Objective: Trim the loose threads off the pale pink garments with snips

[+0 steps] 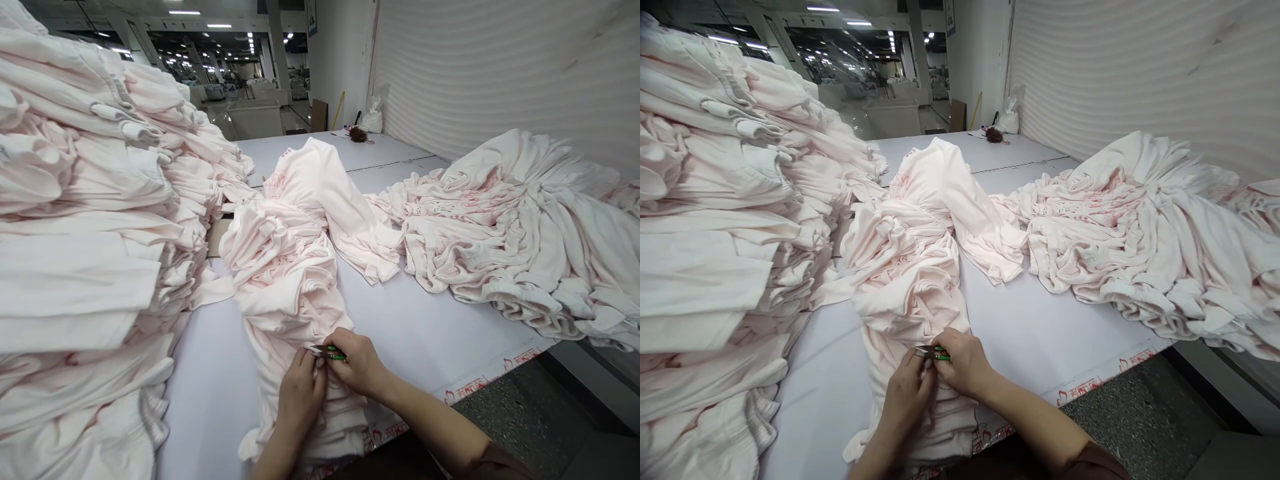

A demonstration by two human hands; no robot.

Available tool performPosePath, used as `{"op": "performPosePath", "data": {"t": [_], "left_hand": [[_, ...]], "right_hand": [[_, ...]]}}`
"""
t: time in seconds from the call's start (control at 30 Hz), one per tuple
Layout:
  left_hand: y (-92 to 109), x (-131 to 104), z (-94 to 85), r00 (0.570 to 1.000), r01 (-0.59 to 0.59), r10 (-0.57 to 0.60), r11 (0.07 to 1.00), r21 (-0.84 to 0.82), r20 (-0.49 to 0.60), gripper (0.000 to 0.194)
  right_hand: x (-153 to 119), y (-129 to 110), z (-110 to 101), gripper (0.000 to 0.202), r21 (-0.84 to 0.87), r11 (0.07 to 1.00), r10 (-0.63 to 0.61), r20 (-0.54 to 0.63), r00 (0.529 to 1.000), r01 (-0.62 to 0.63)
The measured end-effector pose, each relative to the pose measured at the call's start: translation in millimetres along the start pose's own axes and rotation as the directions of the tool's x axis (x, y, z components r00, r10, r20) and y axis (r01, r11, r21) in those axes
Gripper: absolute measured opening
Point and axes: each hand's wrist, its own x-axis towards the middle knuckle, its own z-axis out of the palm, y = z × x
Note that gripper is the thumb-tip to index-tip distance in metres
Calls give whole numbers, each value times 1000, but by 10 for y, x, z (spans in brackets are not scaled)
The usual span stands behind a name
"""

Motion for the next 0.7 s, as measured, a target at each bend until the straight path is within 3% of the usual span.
{"op": "performPosePath", "data": {"t": [0.13, 0.23, 0.37, 0.43, 0.53, 0.7], "left_hand": [[-86, -157, -47, 955, -203, 175, 974, -99, -242, 16], [-152, -244, -87, 903, -319, 287, 946, -54, -320, 24], [-197, -251, -62, 872, -355, 349, 934, 49, -343, 26], [-204, -250, -52, 866, -359, 361, 930, 71, -347, 25], [-207, -263, -59, 860, -355, 359, 932, 80, -362, 23], [-214, -270, -68, 861, -360, 378, 925, 118, -339, 22]], "right_hand": [[-76, 41, 89, 15, -188, 981, -81, -138, 987, 54], [-88, 58, 103, 11, -289, 953, -108, -57, 993, 87], [-104, -12, -67, 13, -100, 994, 57, 157, 986, -41], [-124, -64, -171, 18, 0, 997, 77, 227, 971, -79], [-150, -131, -242, 24, 20, 998, 57, 245, 968, -64], [-122, -175, -183, 18, -58, 996, 76, 233, 969, -65]]}}
